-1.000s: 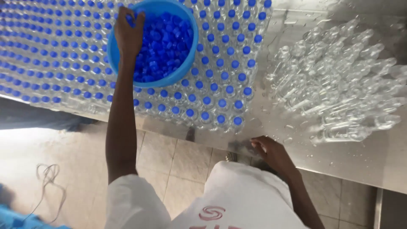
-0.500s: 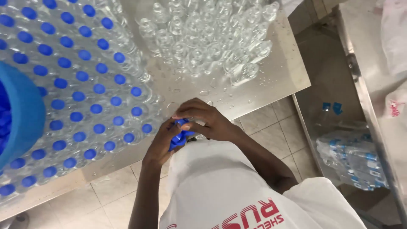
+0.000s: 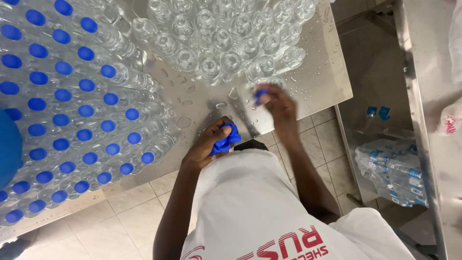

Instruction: The person repeatedly picks up clear plastic bottles from a metal table and screws blue caps onto them. The person also picks up loose blue caps from a blue basin and applies them to uncapped bottles. The capped bottles are placed back onto the table among other bottles.

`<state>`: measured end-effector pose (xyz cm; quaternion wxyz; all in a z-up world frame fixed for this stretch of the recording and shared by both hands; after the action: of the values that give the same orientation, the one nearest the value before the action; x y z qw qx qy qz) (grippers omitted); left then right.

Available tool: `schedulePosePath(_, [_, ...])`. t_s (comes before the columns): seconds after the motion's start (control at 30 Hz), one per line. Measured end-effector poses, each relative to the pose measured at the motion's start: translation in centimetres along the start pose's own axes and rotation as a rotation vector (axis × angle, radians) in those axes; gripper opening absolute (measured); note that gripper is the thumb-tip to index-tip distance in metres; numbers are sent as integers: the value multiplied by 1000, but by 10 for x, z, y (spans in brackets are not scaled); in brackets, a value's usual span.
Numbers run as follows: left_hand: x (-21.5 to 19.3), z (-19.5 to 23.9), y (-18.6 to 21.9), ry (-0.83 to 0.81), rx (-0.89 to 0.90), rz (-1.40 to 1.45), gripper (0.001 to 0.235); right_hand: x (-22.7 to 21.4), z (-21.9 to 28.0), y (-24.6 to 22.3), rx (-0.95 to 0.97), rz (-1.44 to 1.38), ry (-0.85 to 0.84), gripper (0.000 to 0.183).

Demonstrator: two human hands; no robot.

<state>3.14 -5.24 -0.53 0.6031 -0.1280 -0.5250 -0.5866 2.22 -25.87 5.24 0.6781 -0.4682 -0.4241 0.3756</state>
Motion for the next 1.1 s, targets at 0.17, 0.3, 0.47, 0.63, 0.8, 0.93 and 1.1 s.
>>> schedulePosePath(0.17, [-18, -8, -2, 118, -9, 6, 24, -66, -25, -26, -638, 1361, 106, 28])
schedulePosePath(0.3, [-28, -11, -6, 161, -1, 22, 25, -63, -32, -17, -641, 1444, 78, 32])
schedulePosePath(0.47, [-24, -8, -4, 195, -2, 44, 23, -75, -38, -17, -231, 1087, -38, 27])
schedulePosePath(0.63, [-12, -14, 0, 198, 3, 65, 26, -98, -57, -3, 134, 774, -41, 26])
schedulePosePath(0.8, [2, -29, 1, 152, 42, 47, 31, -107, -67, 6, 76, 751, -85, 19])
schedulePosePath(0.93, [15, -37, 2, 118, 42, 23, 31, -99, -66, 1, 3, 879, -89, 25])
schedulePosePath(1.1, [11, -49, -10, 108, 93, 36, 34, -55, -22, -14, -575, 1316, 20, 41])
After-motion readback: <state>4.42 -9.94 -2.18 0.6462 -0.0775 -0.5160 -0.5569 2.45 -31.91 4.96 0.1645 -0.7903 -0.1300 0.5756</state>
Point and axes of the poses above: each hand's wrist, its own z-axis away from the middle knuckle, its own x-axis out of the palm, y = z × x, the point moved 5 cm from there along -z, towards the middle knuckle, and after that the axes turned 2 degrees about y, right-handed, at the moved point
